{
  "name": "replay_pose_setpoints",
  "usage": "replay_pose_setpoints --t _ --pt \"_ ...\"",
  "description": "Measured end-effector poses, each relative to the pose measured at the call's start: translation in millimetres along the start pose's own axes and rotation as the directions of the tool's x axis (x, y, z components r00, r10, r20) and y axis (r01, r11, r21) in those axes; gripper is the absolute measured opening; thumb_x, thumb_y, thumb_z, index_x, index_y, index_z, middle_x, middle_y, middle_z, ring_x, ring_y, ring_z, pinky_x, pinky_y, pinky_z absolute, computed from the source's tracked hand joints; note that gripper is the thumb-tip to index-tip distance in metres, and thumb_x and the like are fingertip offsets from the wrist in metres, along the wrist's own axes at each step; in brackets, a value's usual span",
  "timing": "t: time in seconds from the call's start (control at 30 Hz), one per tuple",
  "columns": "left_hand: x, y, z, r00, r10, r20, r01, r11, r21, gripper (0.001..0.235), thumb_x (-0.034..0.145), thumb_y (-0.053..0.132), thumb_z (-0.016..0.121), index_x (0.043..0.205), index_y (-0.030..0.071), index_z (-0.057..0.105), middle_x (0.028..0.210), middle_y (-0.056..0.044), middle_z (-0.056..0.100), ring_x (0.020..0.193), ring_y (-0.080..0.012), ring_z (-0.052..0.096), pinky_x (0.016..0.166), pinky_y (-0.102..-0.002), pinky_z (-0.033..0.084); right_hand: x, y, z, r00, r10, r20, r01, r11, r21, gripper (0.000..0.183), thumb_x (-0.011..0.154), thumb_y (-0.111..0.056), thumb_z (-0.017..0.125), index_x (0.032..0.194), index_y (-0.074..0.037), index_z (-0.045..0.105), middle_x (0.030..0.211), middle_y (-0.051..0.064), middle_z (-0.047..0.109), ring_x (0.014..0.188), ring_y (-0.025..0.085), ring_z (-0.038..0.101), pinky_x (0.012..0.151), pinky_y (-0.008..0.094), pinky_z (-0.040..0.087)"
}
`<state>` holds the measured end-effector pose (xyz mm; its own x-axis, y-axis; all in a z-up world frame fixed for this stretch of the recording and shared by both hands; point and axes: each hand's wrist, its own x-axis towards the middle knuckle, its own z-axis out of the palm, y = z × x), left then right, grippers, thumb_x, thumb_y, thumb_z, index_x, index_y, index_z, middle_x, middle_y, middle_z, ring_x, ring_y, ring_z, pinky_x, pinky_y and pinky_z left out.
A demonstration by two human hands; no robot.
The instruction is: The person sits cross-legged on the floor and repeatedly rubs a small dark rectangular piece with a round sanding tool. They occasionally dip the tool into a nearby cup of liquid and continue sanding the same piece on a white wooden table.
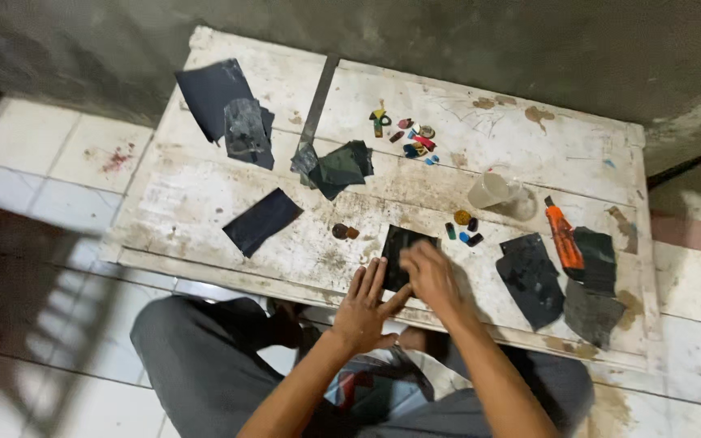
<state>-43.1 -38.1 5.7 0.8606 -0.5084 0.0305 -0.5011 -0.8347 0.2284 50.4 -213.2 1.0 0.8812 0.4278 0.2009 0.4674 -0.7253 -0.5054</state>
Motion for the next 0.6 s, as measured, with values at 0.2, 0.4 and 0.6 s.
replay_pose_setpoints --t 0.2,0.4,0.6 --pt "-0.4 -0.1 2.1 0.999 -0.014 0.050 0.011 0.998 0.055 0.104 0.068 0.063 0.070 0.155 0.033 0.020 0.160 -0.032 0.008 0.149 -0.0465 0.009 0.117 -0.057 0.010 -20.2 13.1 13.4 0.999 -0.023 -0.023 0.022 0.999 -0.048 0.012 0.092 -0.022 0.065 0.094 -0.014 0.074 0.084 0.005 0.061 0.074 0.034 0.064 0.063 0.045 0.053" --pt "-3.4 -5.5 5.5 0.996 -0.001 -0.089 -0.012 0.989 -0.146 0.083 0.074 0.064 0.060 0.150 0.037 0.036 0.160 -0.030 0.014 0.149 -0.0457 0.011 0.118 -0.056 0.010 32.1 32.6 34.7 0.990 0.003 -0.140 -0.009 0.999 -0.042 0.017 0.090 -0.030 0.068 0.095 -0.015 0.073 0.087 0.004 0.061 0.082 0.031 0.065 0.075 0.041 0.053" --pt "-0.1 -2.2 -7.6 0.999 -0.040 0.005 0.040 0.977 -0.209 0.066 0.077 0.062 0.060 0.138 0.038 0.053 0.162 -0.028 0.010 0.150 -0.0430 0.006 0.119 -0.055 0.007 -18.7 14.5 28.7 0.989 0.147 -0.013 -0.147 0.989 0.035 0.014 0.090 -0.030 0.067 0.094 -0.021 0.076 0.088 0.004 0.064 0.086 0.031 0.066 0.075 0.041 0.054"
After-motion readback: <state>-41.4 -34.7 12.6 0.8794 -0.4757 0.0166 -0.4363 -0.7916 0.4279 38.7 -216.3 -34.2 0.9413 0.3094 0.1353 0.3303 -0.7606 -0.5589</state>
